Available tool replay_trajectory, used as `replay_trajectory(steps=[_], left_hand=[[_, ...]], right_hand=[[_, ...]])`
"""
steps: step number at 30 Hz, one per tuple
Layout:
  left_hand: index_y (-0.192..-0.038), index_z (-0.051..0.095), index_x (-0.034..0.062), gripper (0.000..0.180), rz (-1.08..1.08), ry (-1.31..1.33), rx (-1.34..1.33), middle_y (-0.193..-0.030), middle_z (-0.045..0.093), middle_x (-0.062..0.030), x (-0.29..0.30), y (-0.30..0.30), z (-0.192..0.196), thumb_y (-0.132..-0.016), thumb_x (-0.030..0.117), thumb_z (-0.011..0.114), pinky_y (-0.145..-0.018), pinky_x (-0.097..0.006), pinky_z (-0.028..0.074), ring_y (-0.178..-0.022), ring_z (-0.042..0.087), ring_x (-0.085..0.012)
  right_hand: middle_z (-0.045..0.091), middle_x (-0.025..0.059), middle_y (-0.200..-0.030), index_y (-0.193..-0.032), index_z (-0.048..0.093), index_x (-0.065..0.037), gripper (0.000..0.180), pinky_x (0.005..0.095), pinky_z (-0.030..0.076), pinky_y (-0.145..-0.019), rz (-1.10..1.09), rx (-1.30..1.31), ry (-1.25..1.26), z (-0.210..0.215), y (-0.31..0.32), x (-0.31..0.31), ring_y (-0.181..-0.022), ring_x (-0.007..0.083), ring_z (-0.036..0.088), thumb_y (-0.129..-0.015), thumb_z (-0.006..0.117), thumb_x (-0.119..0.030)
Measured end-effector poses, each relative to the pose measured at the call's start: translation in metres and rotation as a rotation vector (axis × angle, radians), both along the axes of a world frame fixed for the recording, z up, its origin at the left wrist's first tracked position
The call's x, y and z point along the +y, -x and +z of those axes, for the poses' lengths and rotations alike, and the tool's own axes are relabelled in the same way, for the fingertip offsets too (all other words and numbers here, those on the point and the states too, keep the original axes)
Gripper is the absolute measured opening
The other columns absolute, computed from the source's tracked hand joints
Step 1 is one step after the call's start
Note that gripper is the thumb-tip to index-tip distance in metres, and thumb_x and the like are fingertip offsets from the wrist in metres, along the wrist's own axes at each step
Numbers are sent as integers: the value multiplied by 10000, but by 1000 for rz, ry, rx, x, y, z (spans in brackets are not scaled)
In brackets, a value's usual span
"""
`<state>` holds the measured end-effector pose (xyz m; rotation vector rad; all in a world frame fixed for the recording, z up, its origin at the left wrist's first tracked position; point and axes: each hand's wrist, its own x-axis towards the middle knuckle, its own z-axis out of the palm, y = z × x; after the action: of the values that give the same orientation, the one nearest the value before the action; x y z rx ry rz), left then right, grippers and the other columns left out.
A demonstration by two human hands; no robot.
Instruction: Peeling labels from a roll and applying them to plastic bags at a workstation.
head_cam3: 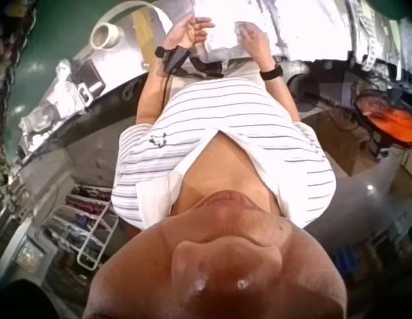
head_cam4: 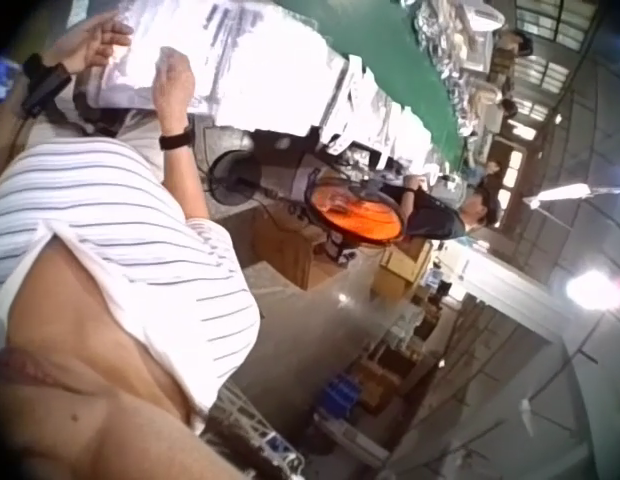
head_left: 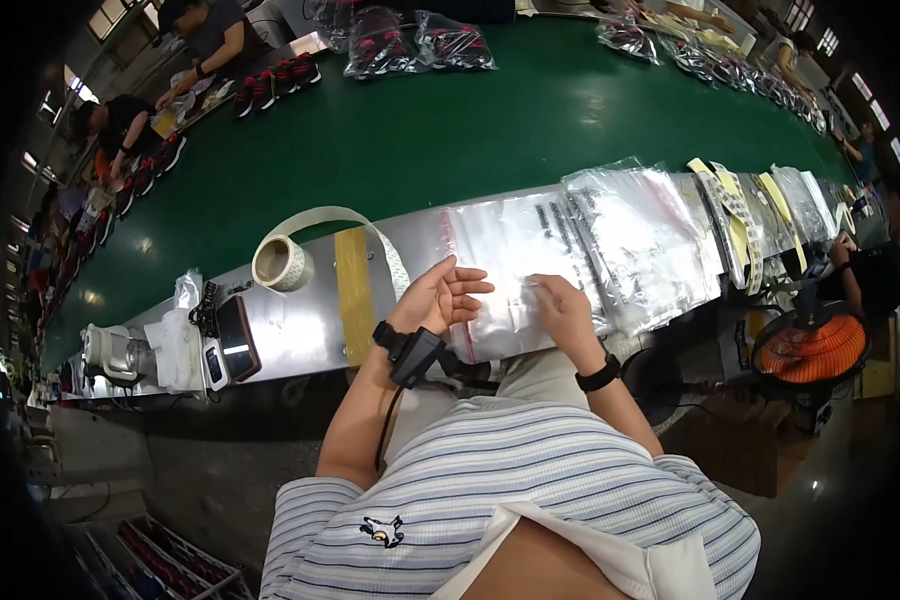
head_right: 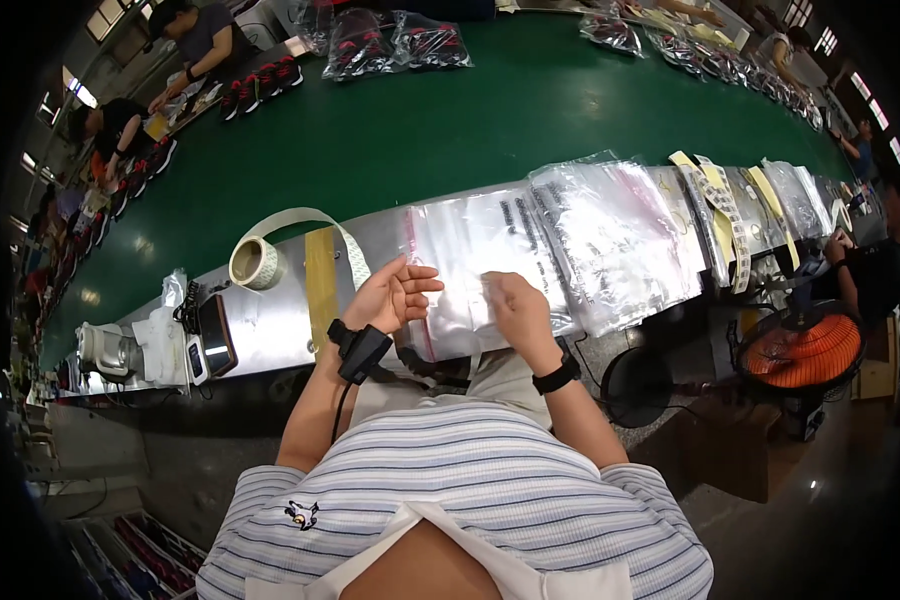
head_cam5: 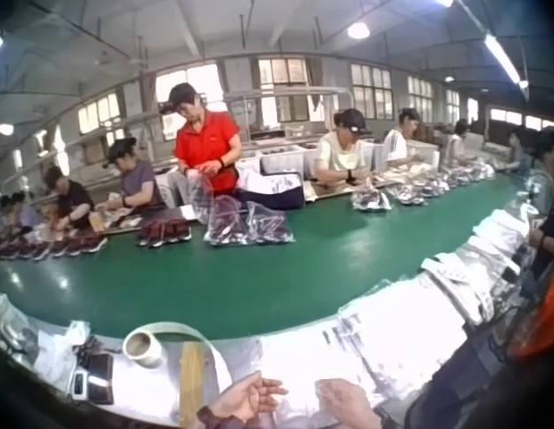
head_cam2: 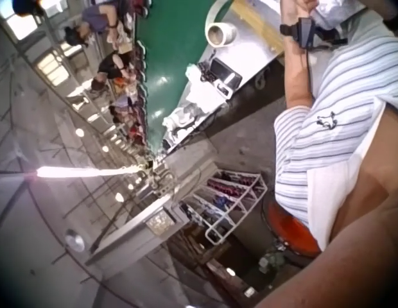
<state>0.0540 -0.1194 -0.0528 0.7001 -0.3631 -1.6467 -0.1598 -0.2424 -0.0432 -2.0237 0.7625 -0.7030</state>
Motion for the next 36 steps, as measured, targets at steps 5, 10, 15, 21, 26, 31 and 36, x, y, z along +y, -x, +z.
replay_trajectory(steps=[5, 10, 15, 21, 26, 31, 36], left_hand=[[-1383, 222, 48, 490, 309, -142, -49, -1228, 518, -214, -6, 12, -9, -984, 287, 378, -813, -380, 530, -1005, 599, -296], [-1428, 162, 43, 644, 604, -252, -662, -1190, 511, -160, 23, 12, 1, -922, 216, 521, -756, -285, 497, -899, 605, -204], [-1358, 358, 59, 641, 856, -350, -1914, -1183, 503, -170, 67, 19, 13, -778, 70, 631, -897, -410, 411, -1093, 486, -307], [-1246, 506, 62, 456, 598, -199, -1526, -1152, 574, -222, 62, 15, -13, -799, 58, 597, -862, -379, 453, -1024, 570, -364], [-1297, 426, -14, 501, 659, -118, -737, -1034, 571, -68, 66, 35, 17, -825, -13, 591, -812, -247, 458, -946, 549, -106], [-1354, 327, -4, 600, 746, -118, -650, -1118, 524, -84, 89, 46, 29, -820, -26, 600, -852, -250, 459, -992, 536, -132], [-1272, 450, 53, 540, 922, -377, -1709, -1000, 531, -98, 102, 60, 48, -780, 88, 667, -795, -319, 477, -939, 544, -224]], right_hand=[[666, 50, -932, -939, 647, -43, 249, 268, 483, -695, -230, -416, -584, 18, 29, -64, -832, 138, 639, -940, 493, -238], [642, 98, -814, -803, 619, 23, 270, 355, 459, -654, -902, -53, -3, 1, 143, -135, -724, 219, 611, -852, 575, -238], [556, 135, -932, -831, 584, -14, 188, 411, 443, -750, -1016, 386, 325, -31, 186, -110, -869, 307, 537, -854, 560, -199], [569, 101, -1020, -955, 577, -18, 104, 288, 477, -659, -421, -48, 336, 19, 58, -28, -904, 225, 564, -852, 561, -31], [595, 54, -984, -1066, 571, -32, 181, 243, 463, -670, 449, -69, -208, 17, -29, 40, -871, 120, 566, -893, 559, -83], [568, 25, -942, -1024, 576, -16, 157, 203, 433, -629, 585, 18, -579, 13, -65, 74, -746, 59, 514, -906, 573, -120], [546, 10, -883, -948, 594, -13, 100, 198, 408, -615, 489, 12, -655, 8, -68, 80, -711, 52, 490, -893, 590, -96]])
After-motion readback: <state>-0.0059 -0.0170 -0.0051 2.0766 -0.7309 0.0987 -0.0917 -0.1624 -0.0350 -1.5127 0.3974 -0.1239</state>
